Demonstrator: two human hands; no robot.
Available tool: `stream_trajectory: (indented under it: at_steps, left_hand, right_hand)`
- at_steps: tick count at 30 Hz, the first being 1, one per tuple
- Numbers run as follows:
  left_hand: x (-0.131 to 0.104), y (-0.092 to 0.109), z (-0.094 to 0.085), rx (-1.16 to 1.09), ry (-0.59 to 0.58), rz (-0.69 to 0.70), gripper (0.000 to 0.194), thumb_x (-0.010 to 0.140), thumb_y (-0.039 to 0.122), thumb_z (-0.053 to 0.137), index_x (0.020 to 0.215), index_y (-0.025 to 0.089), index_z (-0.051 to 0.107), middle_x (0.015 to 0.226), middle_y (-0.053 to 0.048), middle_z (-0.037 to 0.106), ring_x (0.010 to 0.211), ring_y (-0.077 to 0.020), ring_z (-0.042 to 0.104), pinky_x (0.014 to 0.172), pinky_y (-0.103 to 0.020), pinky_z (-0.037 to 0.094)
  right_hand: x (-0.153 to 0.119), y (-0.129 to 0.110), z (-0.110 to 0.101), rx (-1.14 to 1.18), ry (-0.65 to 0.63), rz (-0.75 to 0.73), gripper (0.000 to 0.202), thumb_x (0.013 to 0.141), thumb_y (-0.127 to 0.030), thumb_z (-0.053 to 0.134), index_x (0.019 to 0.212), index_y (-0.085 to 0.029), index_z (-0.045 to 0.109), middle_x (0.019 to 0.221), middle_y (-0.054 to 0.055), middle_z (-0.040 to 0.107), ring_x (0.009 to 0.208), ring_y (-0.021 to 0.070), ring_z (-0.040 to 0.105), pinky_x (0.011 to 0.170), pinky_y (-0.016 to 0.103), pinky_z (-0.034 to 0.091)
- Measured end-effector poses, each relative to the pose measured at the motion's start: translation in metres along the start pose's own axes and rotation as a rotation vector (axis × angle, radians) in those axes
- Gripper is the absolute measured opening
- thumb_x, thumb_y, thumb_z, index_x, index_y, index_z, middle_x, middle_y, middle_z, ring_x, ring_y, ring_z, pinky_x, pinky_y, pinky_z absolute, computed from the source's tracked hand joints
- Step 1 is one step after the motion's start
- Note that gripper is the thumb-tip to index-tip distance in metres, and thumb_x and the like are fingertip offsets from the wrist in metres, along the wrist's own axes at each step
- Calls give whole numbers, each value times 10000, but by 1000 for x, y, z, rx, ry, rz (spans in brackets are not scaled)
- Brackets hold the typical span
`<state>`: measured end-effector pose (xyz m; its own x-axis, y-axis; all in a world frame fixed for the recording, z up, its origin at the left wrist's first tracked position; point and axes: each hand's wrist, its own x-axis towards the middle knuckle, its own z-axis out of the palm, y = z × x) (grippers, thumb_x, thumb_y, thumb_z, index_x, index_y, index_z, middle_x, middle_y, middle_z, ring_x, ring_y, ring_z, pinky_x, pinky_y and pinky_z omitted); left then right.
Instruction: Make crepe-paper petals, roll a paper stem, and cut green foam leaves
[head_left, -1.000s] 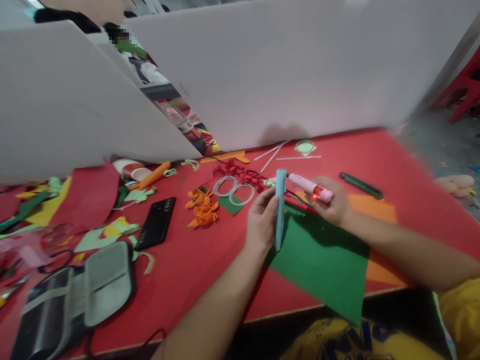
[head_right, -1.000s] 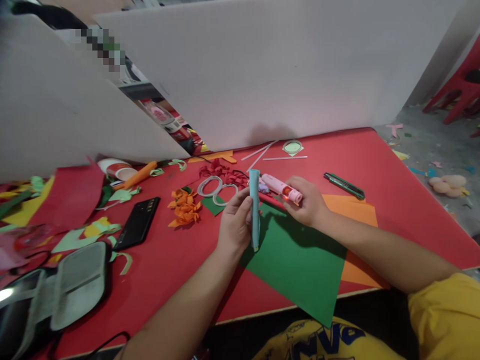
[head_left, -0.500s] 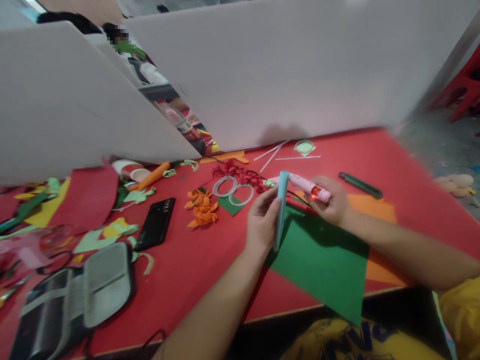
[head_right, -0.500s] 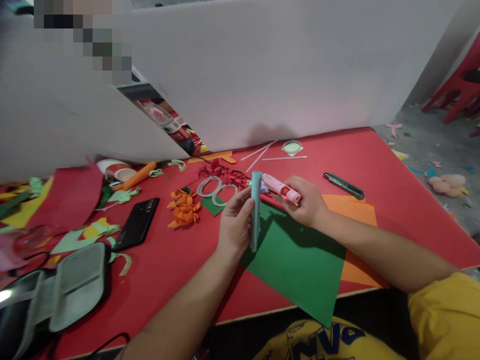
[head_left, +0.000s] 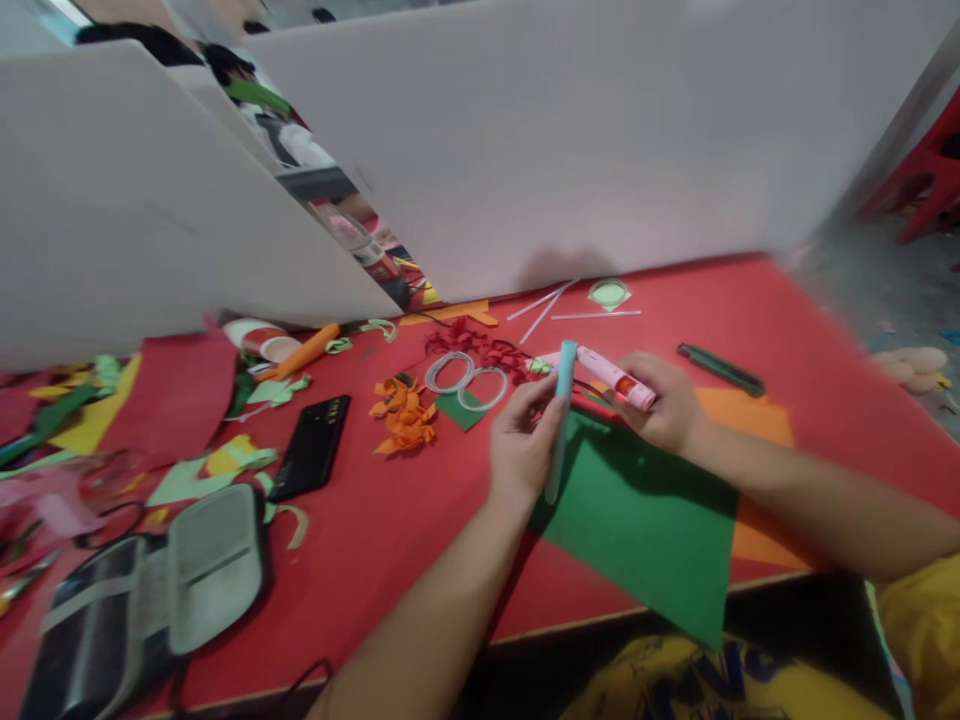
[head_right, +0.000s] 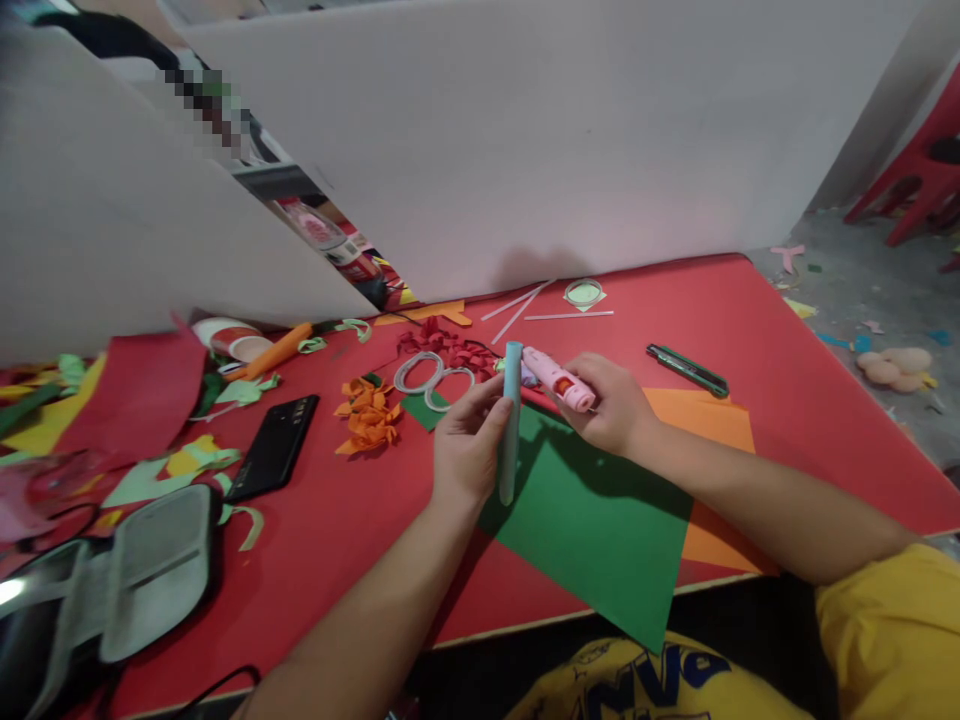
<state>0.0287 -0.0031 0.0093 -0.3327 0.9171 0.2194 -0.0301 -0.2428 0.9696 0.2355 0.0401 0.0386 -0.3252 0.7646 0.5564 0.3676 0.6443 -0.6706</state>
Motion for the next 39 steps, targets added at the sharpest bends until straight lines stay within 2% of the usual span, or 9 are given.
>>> stream_trajectory:
  at_steps: [8,14,16,20,22,26,32,36,39]
  left_hand:
    - [2,1,-1,30,-14,-10,338,839,394,885,1142,246,857,1110,-77,823,989,-213,747,934,-317,570]
    - [2,-4,1,-74,5,-47,360,838,452,880,1128,242,839,1122,-76,826,1000,-205,766,906,-301,598]
    - [3,-5,1,-127,16,-99,372,820,446,895,1122,238,830,1081,-68,828,945,-189,772,859,-284,613]
    - [4,-3,0,-255,5,-255,467,800,483,905,1175,229,792,943,-38,809,713,-136,735,631,-226,600]
    - [5,-2,0,-335,-3,-318,512,780,493,921,1193,229,772,934,-29,799,691,-127,727,569,-203,582]
    - [5,4,1,-491,-22,-450,462,776,432,941,1140,215,757,1000,-22,786,748,-114,735,536,-167,572]
    - [7,14,4,-684,-23,-626,232,921,249,815,1123,159,744,1085,-49,779,725,-69,705,503,-124,518]
    - [10,17,3,-785,-22,-702,216,956,194,766,1163,156,718,1038,-44,774,711,-72,706,504,-132,509]
    - [10,17,2,-811,-42,-725,236,959,190,767,1183,157,701,1006,-43,768,701,-74,705,508,-134,506]
  right_hand:
    - [1,1,-1,4,-6,5,180,960,-396,669,878,-240,630,832,55,676,731,213,595,686,340,460]
    - [2,5,-2,27,13,52,158,921,-346,685,848,-240,594,808,41,663,697,201,573,663,332,444]
    - [3,6,-2,38,20,53,152,910,-327,684,835,-239,586,800,34,656,687,195,561,661,329,443]
    - [3,10,0,67,50,81,188,913,-346,683,807,-236,573,755,20,614,653,182,530,638,321,428]
    - [3,13,2,82,64,113,227,920,-381,685,790,-235,570,726,12,588,632,177,510,625,320,419]
    - [2,20,5,161,72,180,258,922,-467,700,863,-224,640,754,21,620,655,184,538,629,324,441]
    - [1,24,6,205,80,209,256,922,-464,707,860,-221,654,754,22,626,662,186,552,633,333,475]
    - [2,23,4,195,86,210,251,918,-454,711,874,-209,672,787,40,668,684,196,587,658,348,508]
    - [2,22,3,196,68,220,260,924,-453,715,981,-202,746,871,68,742,772,230,667,728,377,564]
